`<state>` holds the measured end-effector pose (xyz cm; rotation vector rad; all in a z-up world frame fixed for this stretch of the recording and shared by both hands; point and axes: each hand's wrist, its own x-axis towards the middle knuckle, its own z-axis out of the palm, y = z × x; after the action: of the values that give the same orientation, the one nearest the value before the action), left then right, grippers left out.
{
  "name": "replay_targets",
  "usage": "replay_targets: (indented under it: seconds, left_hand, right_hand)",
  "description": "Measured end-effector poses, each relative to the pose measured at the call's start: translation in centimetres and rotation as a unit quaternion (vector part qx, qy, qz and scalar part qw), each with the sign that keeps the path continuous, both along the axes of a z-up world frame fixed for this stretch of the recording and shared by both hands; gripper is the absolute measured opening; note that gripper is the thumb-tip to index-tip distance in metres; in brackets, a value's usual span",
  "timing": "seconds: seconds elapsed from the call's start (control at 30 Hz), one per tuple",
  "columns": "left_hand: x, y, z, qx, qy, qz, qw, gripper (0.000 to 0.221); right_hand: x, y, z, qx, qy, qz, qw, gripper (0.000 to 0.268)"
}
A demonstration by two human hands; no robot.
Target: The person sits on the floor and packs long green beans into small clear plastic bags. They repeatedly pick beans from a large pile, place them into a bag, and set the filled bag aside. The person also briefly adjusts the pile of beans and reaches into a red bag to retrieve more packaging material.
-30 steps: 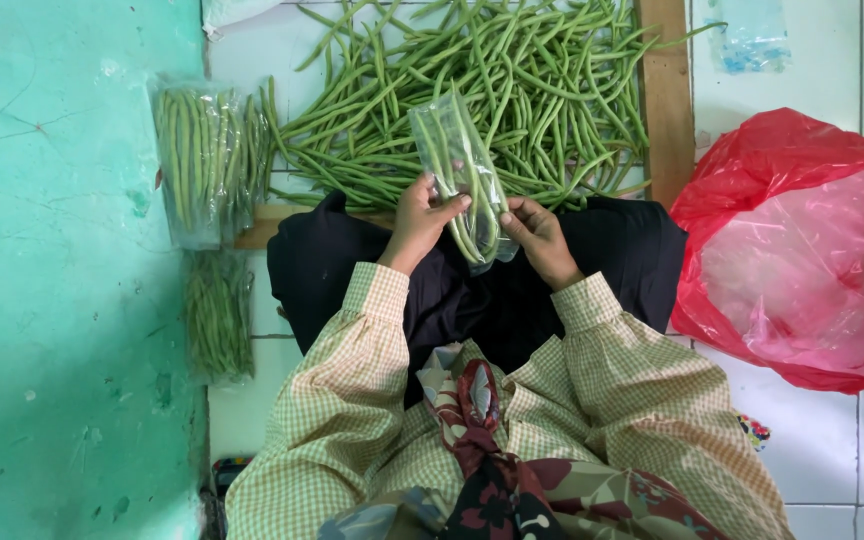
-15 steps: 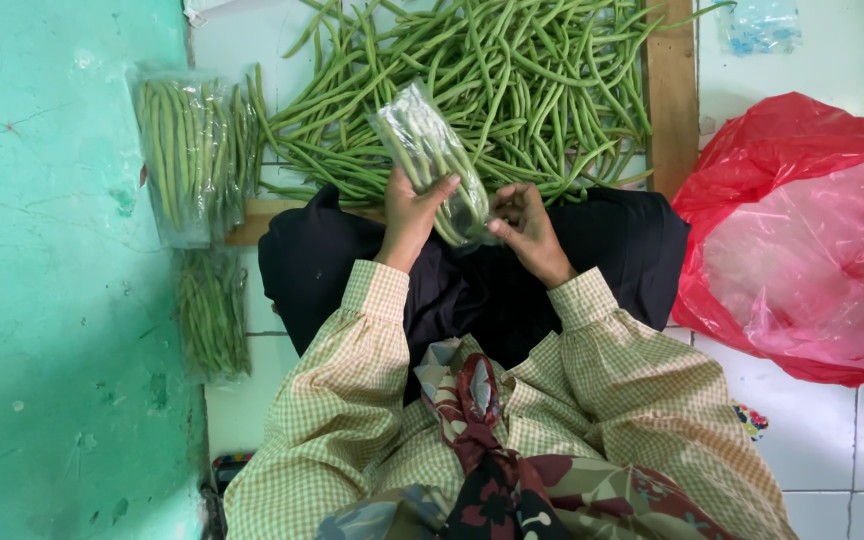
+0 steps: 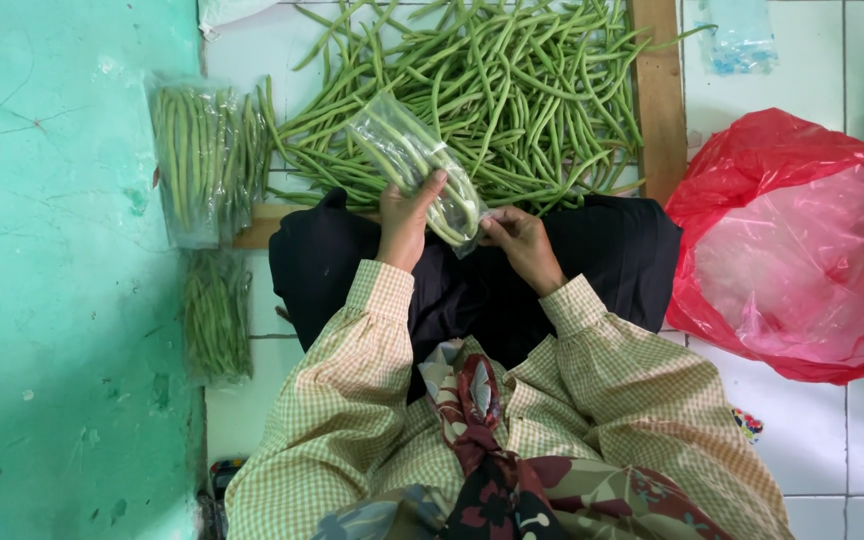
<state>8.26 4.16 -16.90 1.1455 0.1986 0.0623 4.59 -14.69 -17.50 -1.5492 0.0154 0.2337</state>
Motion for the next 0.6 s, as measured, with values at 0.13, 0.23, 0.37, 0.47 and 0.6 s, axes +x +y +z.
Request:
replay_targets:
  seconds: [0.13,0.23,0.37,0.47,0.6]
  left_hand:
    - [-1.7,0.6,5.4,0.031,-0.034,-0.062,0.997,0.044]
    - [-3.3,0.0,9.2,-0.054,-0.119,-0.175,0.976,0.052]
    - [-4.3,-0.2,9.4,0.046,-0.114,-0.065,0.990,0.055]
    - [-4.7,0.5,9.3,0.087,-0.120,-0.053,0.988,0.058]
    - [-5.6,1.0,10.1,0.129,-0.110,-0.065,0.983,0.063]
  right_hand:
    - [-0.9,0.3,2.0,0.055,-0.010,-0.006,0.998,0.022]
    - [-1.7,0.2,1.6,0.108,-0.006,-0.023,0.994,0.014]
    - [-3.0,2.0,8.2,0.195,-0.024,-0.016,0.980,0.015]
    - [-3.4,2.5,10.5,0.182,-0.043,0.003,0.982,0.018]
    - [-4.5,2.5,10.0,0.133,-0.055,0.030,0.989,0.018]
